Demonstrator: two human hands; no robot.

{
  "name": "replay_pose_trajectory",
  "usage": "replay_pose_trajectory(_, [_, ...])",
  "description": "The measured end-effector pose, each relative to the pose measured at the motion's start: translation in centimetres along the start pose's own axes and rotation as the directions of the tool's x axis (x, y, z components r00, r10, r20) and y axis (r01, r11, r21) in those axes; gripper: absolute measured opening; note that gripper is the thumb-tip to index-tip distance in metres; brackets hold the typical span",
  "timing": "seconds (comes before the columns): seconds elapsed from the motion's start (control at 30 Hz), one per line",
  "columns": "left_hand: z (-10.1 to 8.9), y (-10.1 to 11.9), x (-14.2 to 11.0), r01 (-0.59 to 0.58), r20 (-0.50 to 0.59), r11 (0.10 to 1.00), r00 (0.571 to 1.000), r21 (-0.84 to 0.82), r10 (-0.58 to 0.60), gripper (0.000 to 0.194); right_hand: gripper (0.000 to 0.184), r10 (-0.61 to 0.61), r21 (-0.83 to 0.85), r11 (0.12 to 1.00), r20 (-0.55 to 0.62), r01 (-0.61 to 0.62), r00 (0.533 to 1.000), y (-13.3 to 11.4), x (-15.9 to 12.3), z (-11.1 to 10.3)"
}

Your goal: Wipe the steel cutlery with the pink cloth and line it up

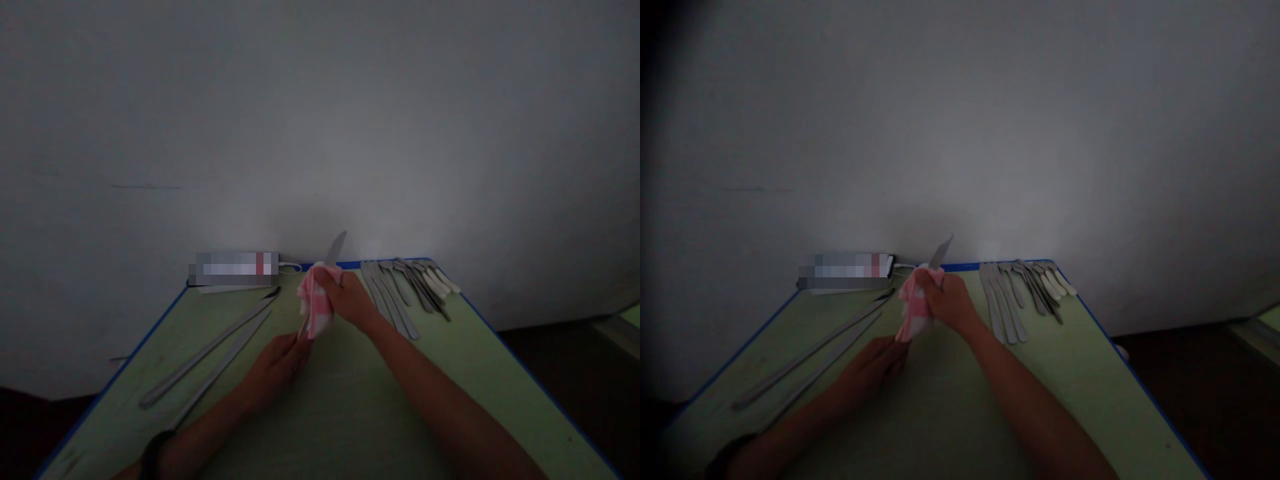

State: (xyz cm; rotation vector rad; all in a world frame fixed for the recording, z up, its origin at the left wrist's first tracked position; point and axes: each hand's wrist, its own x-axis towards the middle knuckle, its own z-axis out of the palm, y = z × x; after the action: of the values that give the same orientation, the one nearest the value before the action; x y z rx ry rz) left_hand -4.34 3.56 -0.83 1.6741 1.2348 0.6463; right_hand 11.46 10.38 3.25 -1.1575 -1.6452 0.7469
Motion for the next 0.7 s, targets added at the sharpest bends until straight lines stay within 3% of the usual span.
replay_pose_trajectory(0.23, [-0.1,-0.1,-0.5,0.018,0.087,0.999,0.996,-0.048,-0.013,0.053,0.056,0.074,0.327,0.943,-0.055,-0.052,0.996,-1.4,1.1,-2.2])
replay_pose_trajectory(0.4, [0.0,1.0,-0.6,0.044,0.13,0.998,0.99,0.041,-0.049,0.054,0.057,0.118,0.387,0.92,-0.139,-0.055,0.983,-1.8,1.1,-1.7])
replay_pose_trajectory(0.53, [0.4,1.7,-0.7,0.007,0.081,0.973,0.996,0.231,-0.027,0.05,0.055,0.171,0.35,0.935,-0.305,-0.057,0.937,-1.3,1.2,-1.5])
replay_pose_trajectory(0.7, [1.3,1.2,-0.7,-0.071,-0.015,0.908,0.996,0.414,0.085,0.049,0.057,0.189,0.401,0.916,-0.354,-0.034,0.916,-1.3,1.0,-1.6])
